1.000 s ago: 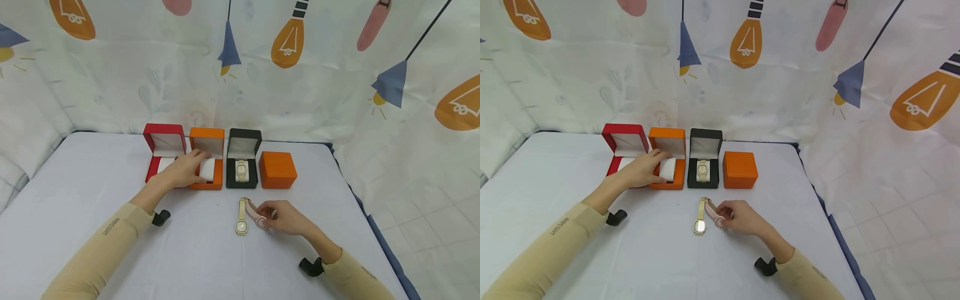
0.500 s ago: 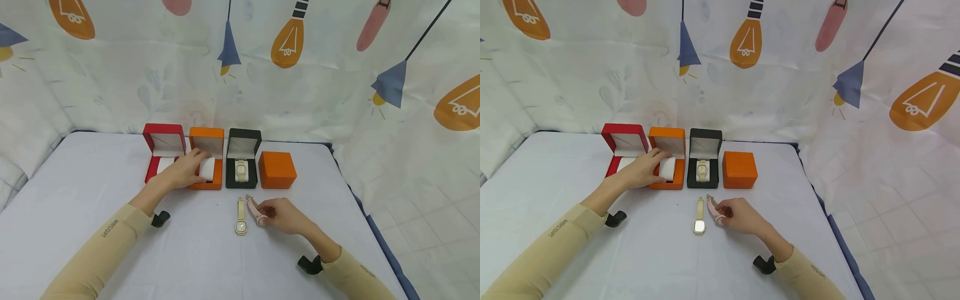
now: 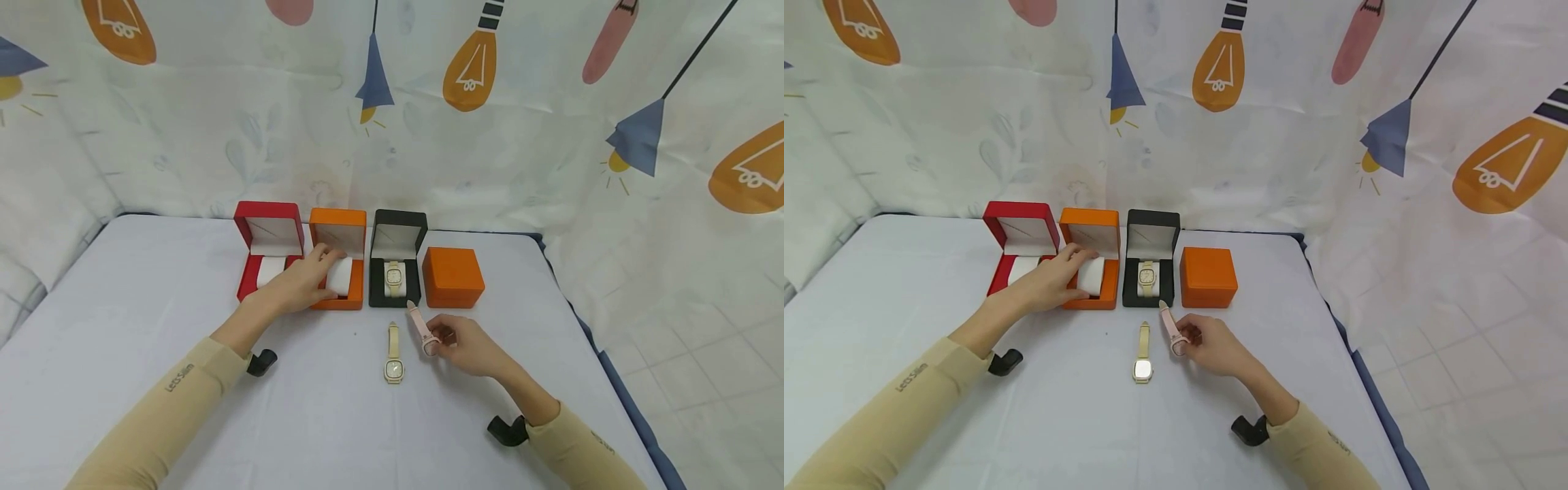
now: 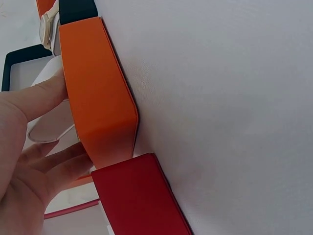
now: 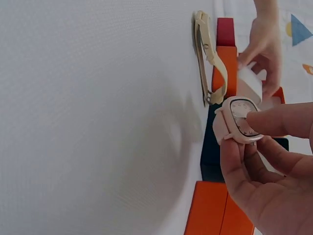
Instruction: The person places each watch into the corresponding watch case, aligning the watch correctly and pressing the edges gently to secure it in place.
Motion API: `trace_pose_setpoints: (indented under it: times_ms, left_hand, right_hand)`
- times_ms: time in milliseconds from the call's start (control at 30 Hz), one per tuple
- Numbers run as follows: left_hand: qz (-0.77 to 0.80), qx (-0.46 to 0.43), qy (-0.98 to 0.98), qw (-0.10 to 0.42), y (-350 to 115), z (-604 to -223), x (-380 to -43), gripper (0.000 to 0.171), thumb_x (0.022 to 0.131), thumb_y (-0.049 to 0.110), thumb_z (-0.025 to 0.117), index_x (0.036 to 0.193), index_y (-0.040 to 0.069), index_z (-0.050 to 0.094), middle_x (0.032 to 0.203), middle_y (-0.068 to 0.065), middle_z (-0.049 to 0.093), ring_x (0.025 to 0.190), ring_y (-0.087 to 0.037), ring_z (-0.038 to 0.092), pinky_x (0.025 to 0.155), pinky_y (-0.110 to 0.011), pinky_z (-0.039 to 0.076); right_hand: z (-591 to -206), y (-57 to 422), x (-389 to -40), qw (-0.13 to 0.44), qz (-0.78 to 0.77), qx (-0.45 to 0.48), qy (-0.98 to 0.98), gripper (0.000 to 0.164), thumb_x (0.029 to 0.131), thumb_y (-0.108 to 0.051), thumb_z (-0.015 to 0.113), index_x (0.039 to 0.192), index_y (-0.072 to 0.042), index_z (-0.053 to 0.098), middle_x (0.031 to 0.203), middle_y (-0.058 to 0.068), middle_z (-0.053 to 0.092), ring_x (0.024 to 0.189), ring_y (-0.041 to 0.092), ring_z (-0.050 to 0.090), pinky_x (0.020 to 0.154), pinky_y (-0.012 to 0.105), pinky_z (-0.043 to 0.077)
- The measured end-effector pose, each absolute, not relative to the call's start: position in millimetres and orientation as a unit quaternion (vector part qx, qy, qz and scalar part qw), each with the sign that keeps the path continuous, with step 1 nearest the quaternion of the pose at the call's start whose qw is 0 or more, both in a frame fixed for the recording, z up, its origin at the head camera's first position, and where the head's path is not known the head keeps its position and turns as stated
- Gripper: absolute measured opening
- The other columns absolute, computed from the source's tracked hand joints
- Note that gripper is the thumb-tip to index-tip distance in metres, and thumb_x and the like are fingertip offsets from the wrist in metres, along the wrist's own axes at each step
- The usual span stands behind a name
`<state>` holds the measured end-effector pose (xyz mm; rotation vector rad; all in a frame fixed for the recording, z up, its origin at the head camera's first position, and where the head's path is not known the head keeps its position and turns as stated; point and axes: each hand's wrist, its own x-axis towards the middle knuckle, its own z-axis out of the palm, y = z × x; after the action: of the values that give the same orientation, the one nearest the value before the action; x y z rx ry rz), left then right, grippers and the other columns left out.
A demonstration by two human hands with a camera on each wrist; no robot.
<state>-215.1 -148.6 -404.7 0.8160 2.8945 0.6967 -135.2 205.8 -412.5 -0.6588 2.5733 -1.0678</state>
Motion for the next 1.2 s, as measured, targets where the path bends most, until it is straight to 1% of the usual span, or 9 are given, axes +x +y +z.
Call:
trace_pose_setpoints:
  times_ms: [100,200,267,367,500,667,833,967,1200]
  left_hand:
    - [0.224,0.265,0.937,0.024,-148.4,-405.7,-214.3,0.077,0.091,0.021,0.082,0.152,0.007,0.038,0.143,-0.018,0.039,0.098,-0.031,0.062,0.091,-0.047,0.057]
    - [0.229,0.269,0.935,0.023,-148.7,-406.9,-214.1,0.077,0.092,0.021,0.08,0.153,0.006,0.035,0.144,-0.019,0.038,0.094,-0.03,0.063,0.09,-0.047,0.058]
    - [0.236,0.268,0.934,0.022,-149.1,-406.5,-214.1,0.078,0.093,0.021,0.08,0.154,0.006,0.033,0.144,-0.019,0.037,0.098,-0.03,0.063,0.092,-0.047,0.057]
    - [0.249,0.267,0.931,0.021,-149.6,-406.3,-214.2,0.08,0.093,0.023,0.079,0.155,0.005,0.031,0.144,-0.018,0.036,0.109,-0.032,0.06,0.097,-0.049,0.054]
    - [0.272,0.257,0.927,0.026,-150.1,-405.3,-213.1,0.081,0.091,0.022,0.081,0.156,0.006,0.034,0.145,-0.018,0.038,0.12,-0.034,0.054,0.101,-0.052,0.051]
    - [0.301,0.242,0.922,0.016,-150.6,-406.0,-211.2,0.081,0.088,0.019,0.085,0.154,0.006,0.04,0.143,-0.017,0.042,0.122,-0.036,0.052,0.102,-0.053,0.051]
    - [0.326,0.245,0.913,-0.006,-153.1,-408.5,-211.3,0.079,0.085,0.016,0.087,0.151,0.004,0.045,0.14,-0.018,0.047,0.123,-0.037,0.05,0.103,-0.055,0.049]
    - [0.353,0.244,0.903,-0.016,-153.7,-408.7,-212.0,0.08,0.082,0.013,0.089,0.149,0.002,0.046,0.142,-0.018,0.048,0.124,-0.037,0.05,0.104,-0.056,0.048]
    - [0.395,0.22,0.892,-0.006,-150.4,-404.9,-205.6,0.08,0.08,0.011,0.09,0.146,0.003,0.046,0.141,-0.016,0.05,0.121,-0.037,0.053,0.099,-0.056,0.051]
  right_hand:
    - [-415.1,205.8,-136.9,0.138,-0.39,-0.225,0.882,0.024,0.091,0.0,0.072,0.114,-0.003,0.068,0.1,0.0,0.066,0.094,0.019,0.061,0.088,0.034,0.057]
    - [-418.3,206.0,-138.4,0.135,-0.408,-0.218,0.876,0.026,0.092,0.0,0.072,0.117,-0.003,0.068,0.103,0.0,0.067,0.096,0.019,0.061,0.088,0.033,0.056]
    - [-420.0,205.9,-139.3,0.131,-0.421,-0.212,0.872,0.03,0.092,-0.001,0.072,0.122,-0.002,0.066,0.105,0.001,0.068,0.098,0.02,0.062,0.089,0.033,0.056]
    - [-421.8,205.7,-140.8,0.125,-0.449,-0.202,0.861,0.038,0.091,0.0,0.074,0.128,0.0,0.063,0.106,0.003,0.068,0.098,0.022,0.063,0.09,0.034,0.057]
    - [-423.4,205.2,-142.4,0.123,-0.488,-0.192,0.843,0.044,0.091,0.0,0.074,0.133,0.0,0.06,0.107,0.007,0.067,0.101,0.025,0.063,0.092,0.035,0.056]
    - [-423.9,204.4,-143.9,0.122,-0.519,-0.186,0.826,0.048,0.092,0.0,0.074,0.138,0.0,0.058,0.11,0.01,0.066,0.105,0.027,0.063,0.095,0.035,0.055]
    - [-421.9,204.1,-144.4,0.119,-0.54,-0.184,0.812,0.049,0.092,-0.002,0.075,0.139,-0.001,0.059,0.111,0.011,0.066,0.107,0.028,0.063,0.092,0.029,0.055]
    - [-421.6,203.4,-145.7,0.119,-0.561,-0.188,0.797,0.049,0.093,-0.002,0.074,0.139,-0.001,0.059,0.114,0.014,0.067,0.107,0.03,0.063,0.09,0.027,0.056]
    - [-421.5,201.7,-147.3,0.113,-0.582,-0.182,0.784,0.047,0.092,-0.002,0.075,0.137,0.0,0.059,0.114,0.015,0.067,0.107,0.031,0.062,0.089,0.027,0.057]
